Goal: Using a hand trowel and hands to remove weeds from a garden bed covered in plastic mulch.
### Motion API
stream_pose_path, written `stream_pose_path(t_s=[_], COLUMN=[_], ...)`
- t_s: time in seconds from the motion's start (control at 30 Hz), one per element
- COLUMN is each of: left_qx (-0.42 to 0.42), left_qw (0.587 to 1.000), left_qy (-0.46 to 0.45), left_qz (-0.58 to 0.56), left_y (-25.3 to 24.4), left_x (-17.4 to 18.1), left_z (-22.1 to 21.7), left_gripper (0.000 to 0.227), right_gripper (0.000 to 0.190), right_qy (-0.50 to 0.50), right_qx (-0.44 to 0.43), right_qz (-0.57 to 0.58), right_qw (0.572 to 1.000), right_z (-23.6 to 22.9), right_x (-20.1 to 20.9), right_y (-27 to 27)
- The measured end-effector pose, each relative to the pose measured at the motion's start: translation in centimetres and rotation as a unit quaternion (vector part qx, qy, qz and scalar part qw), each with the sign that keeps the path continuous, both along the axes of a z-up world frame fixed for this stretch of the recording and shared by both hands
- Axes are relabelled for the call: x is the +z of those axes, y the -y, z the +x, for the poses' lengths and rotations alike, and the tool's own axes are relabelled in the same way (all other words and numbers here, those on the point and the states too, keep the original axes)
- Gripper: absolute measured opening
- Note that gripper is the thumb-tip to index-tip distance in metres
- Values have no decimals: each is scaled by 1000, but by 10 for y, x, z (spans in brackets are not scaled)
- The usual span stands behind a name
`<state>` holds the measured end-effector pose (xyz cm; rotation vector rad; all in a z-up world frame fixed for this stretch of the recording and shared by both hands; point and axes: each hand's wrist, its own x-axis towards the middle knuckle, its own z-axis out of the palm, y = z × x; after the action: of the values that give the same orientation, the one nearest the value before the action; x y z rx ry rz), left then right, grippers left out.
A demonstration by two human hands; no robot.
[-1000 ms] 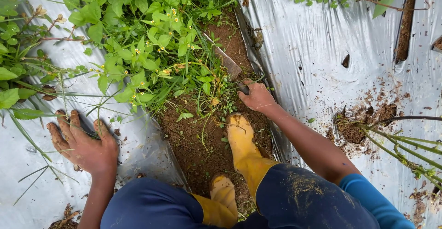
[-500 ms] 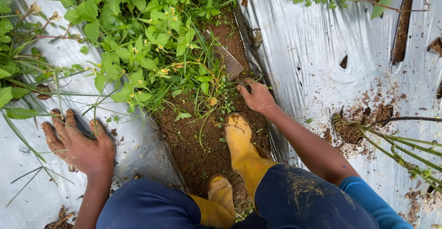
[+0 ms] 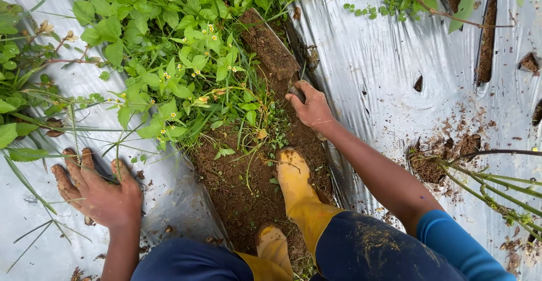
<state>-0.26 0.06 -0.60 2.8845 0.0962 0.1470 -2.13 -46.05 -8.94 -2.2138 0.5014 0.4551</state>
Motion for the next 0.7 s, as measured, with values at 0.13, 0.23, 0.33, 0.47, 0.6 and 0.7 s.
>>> stream_pose_path(t_s=[0.13,0.23,0.33,0.47,0.6,0.7], left_qx=[-8,-17,-3,5,12,18], left_qw=[999,999,999,1000,1000,1000], left_qy=[32,51,26,17,3,-20], left_qz=[-8,-4,-21,-8,-2,-6], left_y=[0,-1,1,-6,-7,-4], left_x=[2,1,3,-1,-6,0], left_z=[1,1,4,1,0,4], left_gripper=[55,51,57,61,70,71], right_gripper=[24,62,71,72,76,73], right_qy=[31,-37,-74,-176,-179,-146], right_qx=[18,17,20,17,-52,-66], right_qz=[5,-36,-53,-52,-68,-43], right_qw=[999,999,996,983,980,986], right_z=[24,26,4,-10,8,45], right_x=[-11,-29,-32,-1,10,1], right_y=[-5,-10,-15,-18,-19,-21])
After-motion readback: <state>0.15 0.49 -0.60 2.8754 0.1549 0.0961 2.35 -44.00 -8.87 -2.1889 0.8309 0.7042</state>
